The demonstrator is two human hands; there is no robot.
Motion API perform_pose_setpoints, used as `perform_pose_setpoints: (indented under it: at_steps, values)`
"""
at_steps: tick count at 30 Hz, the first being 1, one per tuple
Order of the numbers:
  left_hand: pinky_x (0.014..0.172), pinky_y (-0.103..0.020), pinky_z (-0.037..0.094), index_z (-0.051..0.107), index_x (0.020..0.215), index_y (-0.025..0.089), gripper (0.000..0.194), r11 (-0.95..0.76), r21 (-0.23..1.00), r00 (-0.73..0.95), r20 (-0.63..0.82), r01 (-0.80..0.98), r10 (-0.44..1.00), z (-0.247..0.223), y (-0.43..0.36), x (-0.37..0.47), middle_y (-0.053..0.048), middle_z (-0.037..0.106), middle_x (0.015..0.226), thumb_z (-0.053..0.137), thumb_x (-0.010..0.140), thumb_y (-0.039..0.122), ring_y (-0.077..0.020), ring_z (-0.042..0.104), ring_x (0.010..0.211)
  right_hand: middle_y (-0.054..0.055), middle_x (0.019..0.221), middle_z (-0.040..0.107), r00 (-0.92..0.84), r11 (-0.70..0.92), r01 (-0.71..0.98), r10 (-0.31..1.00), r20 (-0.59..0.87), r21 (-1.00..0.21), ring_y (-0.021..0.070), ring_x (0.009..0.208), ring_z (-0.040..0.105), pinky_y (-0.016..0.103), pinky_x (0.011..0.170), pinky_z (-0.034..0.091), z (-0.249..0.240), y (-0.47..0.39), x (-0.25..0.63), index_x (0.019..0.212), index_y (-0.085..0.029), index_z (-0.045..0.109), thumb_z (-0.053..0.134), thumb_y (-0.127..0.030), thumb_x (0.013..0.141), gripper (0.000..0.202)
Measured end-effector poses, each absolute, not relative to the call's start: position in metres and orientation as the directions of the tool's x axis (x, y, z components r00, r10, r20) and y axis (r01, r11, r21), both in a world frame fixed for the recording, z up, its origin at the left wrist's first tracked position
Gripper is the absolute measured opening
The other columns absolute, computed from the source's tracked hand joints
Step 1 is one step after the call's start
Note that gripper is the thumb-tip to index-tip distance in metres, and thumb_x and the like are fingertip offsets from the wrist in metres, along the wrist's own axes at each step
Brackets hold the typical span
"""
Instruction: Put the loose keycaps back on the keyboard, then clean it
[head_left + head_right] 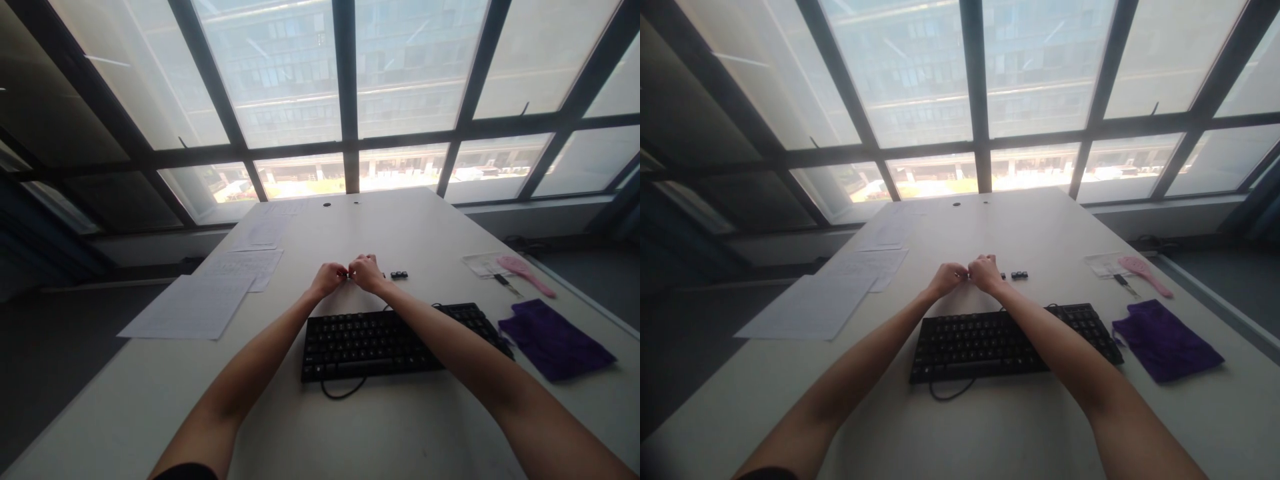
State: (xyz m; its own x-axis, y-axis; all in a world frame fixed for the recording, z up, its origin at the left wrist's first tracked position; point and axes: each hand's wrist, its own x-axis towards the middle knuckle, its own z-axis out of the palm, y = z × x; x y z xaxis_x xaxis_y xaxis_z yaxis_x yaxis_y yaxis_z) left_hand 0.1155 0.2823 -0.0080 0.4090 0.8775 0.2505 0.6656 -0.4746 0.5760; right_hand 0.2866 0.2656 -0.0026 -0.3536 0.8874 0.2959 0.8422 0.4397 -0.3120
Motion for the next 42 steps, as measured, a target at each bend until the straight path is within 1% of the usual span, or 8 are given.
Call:
perform_pose_setpoints:
  at_steps: [4,8,11,16,22,31,35,42]
  values:
    - [0.077,-0.027,0.054,0.081,0.089,0.020,0.014,-0.441,0.599,0.340,0.280,0.669,0.898,0.008,0.256,0.109,-0.003,0.079,0.083,0.071,0.078,0.018,-0.0169,0.070,0.077,0.006,0.093,0.076,-0.324,0.464,0.806,0.866,0.380,-0.368,0.0239,0.105,0.062,0.042,0.099,0.033,0.007,0.243,0.296,0.085,-0.021,0.075,0.068,-0.016,0.088,0.009]
    - [0.077,-0.027,0.054,0.081,0.085,0.020,0.010,-0.455,0.694,0.372,0.281,0.557,0.885,0.023,0.207,0.115,-0.003,0.079,0.082,0.074,0.079,0.024,-0.0172,0.071,0.076,0.004,0.089,0.076,-0.270,0.529,0.623,0.837,0.477,-0.576,0.0206,0.090,0.066,0.035,0.089,0.044,0.008,0.201,0.319,0.084,-0.022,0.074,0.071,-0.015,0.085,0.007]
    - [0.078,-0.027,0.053,0.081,0.086,0.022,0.011,-0.457,0.738,0.444,0.236,0.497,0.864,0.026,0.175,0.127,-0.002,0.079,0.084,0.074,0.078,0.023,-0.0180,0.072,0.080,0.003,0.087,0.075,-0.247,0.509,0.545,0.857,0.453,-0.666,0.0201,0.085,0.068,0.033,0.083,0.048,0.002,0.169,0.337,0.084,-0.021,0.074,0.071,-0.015,0.083,0.007]
    - [0.081,-0.028,0.052,0.082,0.085,0.023,0.013,-0.454,0.721,0.479,0.192,0.524,0.857,0.019,0.159,0.140,0.000,0.079,0.084,0.074,0.076,0.020,-0.0190,0.072,0.082,0.003,0.084,0.074,-0.266,0.464,0.516,0.886,0.380,-0.720,0.0195,0.082,0.068,0.032,0.080,0.050,-0.009,0.142,0.351,0.084,-0.020,0.075,0.067,-0.014,0.084,0.009]
    - [0.082,-0.027,0.055,0.081,0.085,0.021,0.011,-0.458,0.775,0.496,0.219,0.435,0.841,0.009,0.156,0.140,-0.003,0.080,0.089,0.072,0.079,0.020,-0.0192,0.074,0.084,0.003,0.086,0.074,-0.306,0.487,0.493,0.873,0.380,-0.721,0.0192,0.083,0.067,0.031,0.081,0.050,-0.011,0.135,0.352,0.086,-0.020,0.074,0.065,-0.015,0.086,0.010]
    - [0.083,-0.030,0.056,0.081,0.084,0.022,0.009,-0.556,0.714,0.519,0.310,0.426,0.796,0.004,0.153,0.141,-0.004,0.079,0.092,0.072,0.084,0.022,-0.0191,0.073,0.084,0.005,0.090,0.073,-0.347,0.532,0.522,0.846,0.404,-0.666,0.0201,0.087,0.066,0.033,0.083,0.050,-0.012,0.131,0.351,0.084,-0.020,0.072,0.064,-0.014,0.089,0.011]
    - [0.087,-0.029,0.054,0.080,0.088,0.021,0.015,-0.630,0.622,0.571,0.333,0.465,0.750,0.005,0.148,0.141,-0.004,0.078,0.098,0.065,0.091,0.023,-0.0181,0.071,0.089,0.006,0.092,0.072,-0.376,0.566,0.556,0.824,0.423,-0.609,0.0199,0.090,0.065,0.032,0.084,0.050,-0.010,0.127,0.350,0.085,-0.020,0.071,0.061,-0.014,0.090,0.012]
    - [0.093,-0.035,0.050,0.078,0.094,0.021,0.021,-0.742,0.365,0.657,0.349,0.562,0.669,0.011,0.139,0.143,-0.006,0.077,0.100,0.057,0.097,0.025,-0.0213,0.067,0.096,0.006,0.091,0.071,-0.393,0.570,0.688,0.813,0.430,-0.449,0.0203,0.092,0.062,0.032,0.087,0.047,-0.005,0.117,0.344,0.086,-0.020,0.070,0.058,-0.020,0.095,0.015]
